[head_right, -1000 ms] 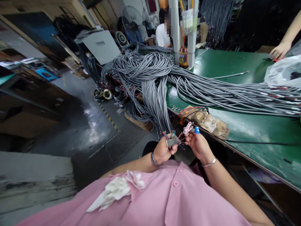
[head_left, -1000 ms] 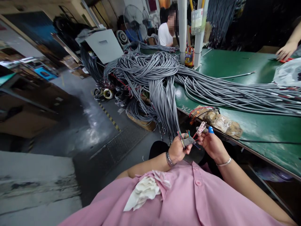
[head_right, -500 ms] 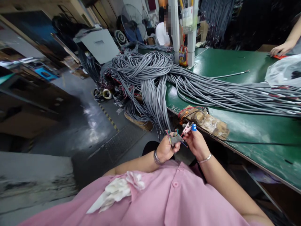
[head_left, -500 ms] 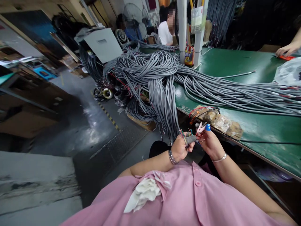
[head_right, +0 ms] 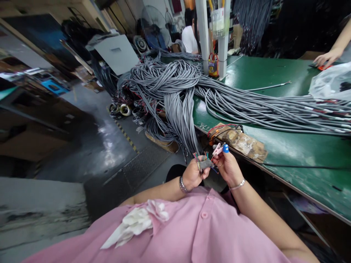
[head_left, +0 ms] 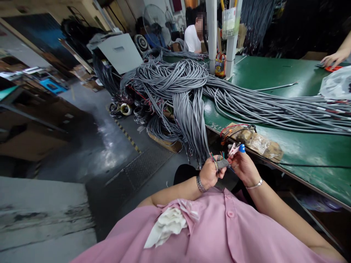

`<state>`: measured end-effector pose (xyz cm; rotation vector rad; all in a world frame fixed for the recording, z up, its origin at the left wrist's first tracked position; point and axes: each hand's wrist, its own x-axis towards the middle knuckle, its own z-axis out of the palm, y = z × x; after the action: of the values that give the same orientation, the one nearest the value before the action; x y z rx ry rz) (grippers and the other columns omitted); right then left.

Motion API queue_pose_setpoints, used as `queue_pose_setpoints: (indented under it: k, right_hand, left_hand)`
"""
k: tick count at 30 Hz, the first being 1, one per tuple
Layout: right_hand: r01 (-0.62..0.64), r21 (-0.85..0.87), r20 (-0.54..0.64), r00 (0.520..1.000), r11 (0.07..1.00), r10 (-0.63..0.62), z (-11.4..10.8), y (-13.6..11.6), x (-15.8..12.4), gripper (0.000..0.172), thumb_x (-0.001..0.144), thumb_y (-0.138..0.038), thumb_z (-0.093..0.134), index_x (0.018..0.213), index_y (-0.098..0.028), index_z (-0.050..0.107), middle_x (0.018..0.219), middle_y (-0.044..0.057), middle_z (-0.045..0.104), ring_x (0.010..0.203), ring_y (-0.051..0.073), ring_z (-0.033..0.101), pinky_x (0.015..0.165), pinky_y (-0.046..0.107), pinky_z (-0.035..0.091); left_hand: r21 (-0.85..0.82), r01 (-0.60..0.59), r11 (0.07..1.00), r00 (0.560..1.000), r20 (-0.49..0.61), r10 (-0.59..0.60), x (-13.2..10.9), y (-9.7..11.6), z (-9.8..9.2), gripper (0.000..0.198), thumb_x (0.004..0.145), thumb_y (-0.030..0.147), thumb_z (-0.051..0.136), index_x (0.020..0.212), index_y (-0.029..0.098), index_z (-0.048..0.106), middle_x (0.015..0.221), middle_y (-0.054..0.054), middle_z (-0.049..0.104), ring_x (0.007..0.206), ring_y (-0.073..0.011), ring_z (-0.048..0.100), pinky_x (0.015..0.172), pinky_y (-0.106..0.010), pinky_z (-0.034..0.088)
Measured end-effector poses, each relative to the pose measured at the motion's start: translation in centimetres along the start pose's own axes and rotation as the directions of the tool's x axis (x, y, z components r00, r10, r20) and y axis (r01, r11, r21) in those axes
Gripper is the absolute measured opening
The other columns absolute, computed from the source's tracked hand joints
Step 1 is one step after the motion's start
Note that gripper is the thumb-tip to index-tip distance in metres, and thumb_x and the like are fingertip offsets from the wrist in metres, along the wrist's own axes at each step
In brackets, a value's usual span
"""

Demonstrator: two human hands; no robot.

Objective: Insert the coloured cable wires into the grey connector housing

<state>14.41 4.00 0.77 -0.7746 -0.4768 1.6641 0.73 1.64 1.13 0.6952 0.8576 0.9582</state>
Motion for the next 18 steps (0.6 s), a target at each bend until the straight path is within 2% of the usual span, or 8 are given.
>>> queue_pose_setpoints:
  k: [8, 11, 15, 18]
  right_hand:
    - [-0.107, 0.027, 0.096, 0.990, 0.994, 0.104, -0.8, -0.5, -0.3, 0.052, 0.076, -0.071, 0.058, 0.088, -0.022, 0.070, 0.082, 0.003, 0.066, 0.064, 0.014, 0.056, 0.057, 0.027, 0.048]
    - [-0.107, -0.007, 0.082, 0.991, 0.994, 0.108, -0.7, -0.9, -0.3, 0.043, 0.076, -0.063, 0.066, 0.088, -0.022, 0.070, 0.081, 0.003, 0.067, 0.064, 0.013, 0.056, 0.056, 0.026, 0.048]
    - [-0.006, -0.094, 0.006, 1.000, 0.996, 0.006, -0.5, -0.7, -0.5, 0.029, 0.078, -0.049, 0.072, 0.081, -0.021, 0.068, 0.071, 0.000, 0.063, 0.057, 0.011, 0.050, 0.053, 0.025, 0.044]
    - [0.152, -0.201, -0.098, 0.980, 0.968, -0.174, -0.8, -0.1, -0.5, 0.028, 0.080, -0.049, 0.070, 0.077, -0.021, 0.067, 0.068, 0.000, 0.061, 0.057, 0.011, 0.049, 0.053, 0.024, 0.042]
  left_hand:
    - [0.038, -0.063, 0.997, 0.998, -0.026, 0.064, -1.3, 0.4, 0.4, 0.037, 0.068, 0.041, 0.076, 0.063, 0.017, 0.048, 0.045, 0.005, 0.051, 0.032, -0.0055, 0.039, 0.033, -0.020, 0.023]
    - [0.059, -0.094, 0.994, 0.994, -0.041, 0.097, -1.8, 0.6, 0.6, 0.035, 0.070, 0.040, 0.075, 0.065, 0.017, 0.051, 0.047, 0.004, 0.053, 0.033, -0.0056, 0.040, 0.033, -0.020, 0.024]
    - [0.063, -0.121, 0.991, 0.987, -0.103, 0.127, -1.8, 0.8, 0.9, 0.036, 0.068, 0.042, 0.077, 0.066, 0.017, 0.051, 0.048, 0.005, 0.052, 0.035, -0.0058, 0.042, 0.034, -0.019, 0.028]
    - [0.053, -0.128, 0.990, 0.980, -0.145, 0.135, -1.3, 0.8, 1.1, 0.035, 0.067, 0.040, 0.076, 0.065, 0.017, 0.050, 0.048, 0.005, 0.052, 0.035, -0.0058, 0.042, 0.034, -0.019, 0.028]
